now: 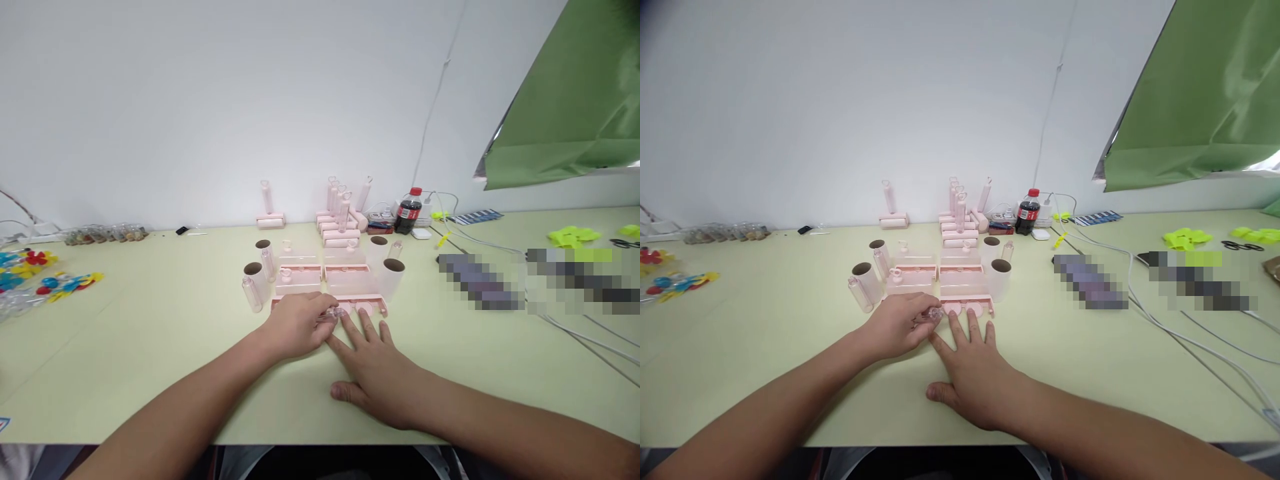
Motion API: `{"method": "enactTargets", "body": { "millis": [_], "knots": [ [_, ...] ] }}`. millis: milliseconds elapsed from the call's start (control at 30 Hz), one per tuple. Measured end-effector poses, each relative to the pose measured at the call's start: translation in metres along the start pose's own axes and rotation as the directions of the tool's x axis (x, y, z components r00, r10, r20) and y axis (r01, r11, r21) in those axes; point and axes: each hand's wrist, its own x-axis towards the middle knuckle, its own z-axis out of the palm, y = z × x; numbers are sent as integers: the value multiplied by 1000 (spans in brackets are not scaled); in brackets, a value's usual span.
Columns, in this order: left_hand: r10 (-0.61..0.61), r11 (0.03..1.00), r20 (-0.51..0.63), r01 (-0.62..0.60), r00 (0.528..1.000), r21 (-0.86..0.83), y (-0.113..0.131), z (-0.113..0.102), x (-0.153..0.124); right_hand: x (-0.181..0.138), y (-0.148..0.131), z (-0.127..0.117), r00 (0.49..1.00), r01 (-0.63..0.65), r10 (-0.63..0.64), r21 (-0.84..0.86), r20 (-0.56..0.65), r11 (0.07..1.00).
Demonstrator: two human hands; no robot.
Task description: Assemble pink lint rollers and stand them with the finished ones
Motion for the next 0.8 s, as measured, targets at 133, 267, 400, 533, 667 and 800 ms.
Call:
{"method": "enactTargets", "body": {
  "millis": [133,267,400,533,667,800],
  "knots": [
    [-11,1000,1,11,1000,-14,-1,0,1,-3,4,0,1000,7,-7,4,-19,1000],
    [-10,998,-10,10,1000,-62,1,0,0,-4,8,0,998,47,-47,-2,-31,999],
    [-54,961,-79,31,995,-273,11,-3,-3,-7,10,-2,986,105,-107,-21,-128,994],
    [-190,733,-256,-37,948,-679,21,-6,-4,-11,4,-13,932,268,-231,105,-278,958],
    [-245,542,-363,-184,899,-820,21,-2,-5,-2,-2,-22,893,367,-251,281,-374,887],
    [-388,510,-338,-105,857,-854,17,4,-4,17,-1,-16,878,374,-217,331,-426,866]
  ]
}}
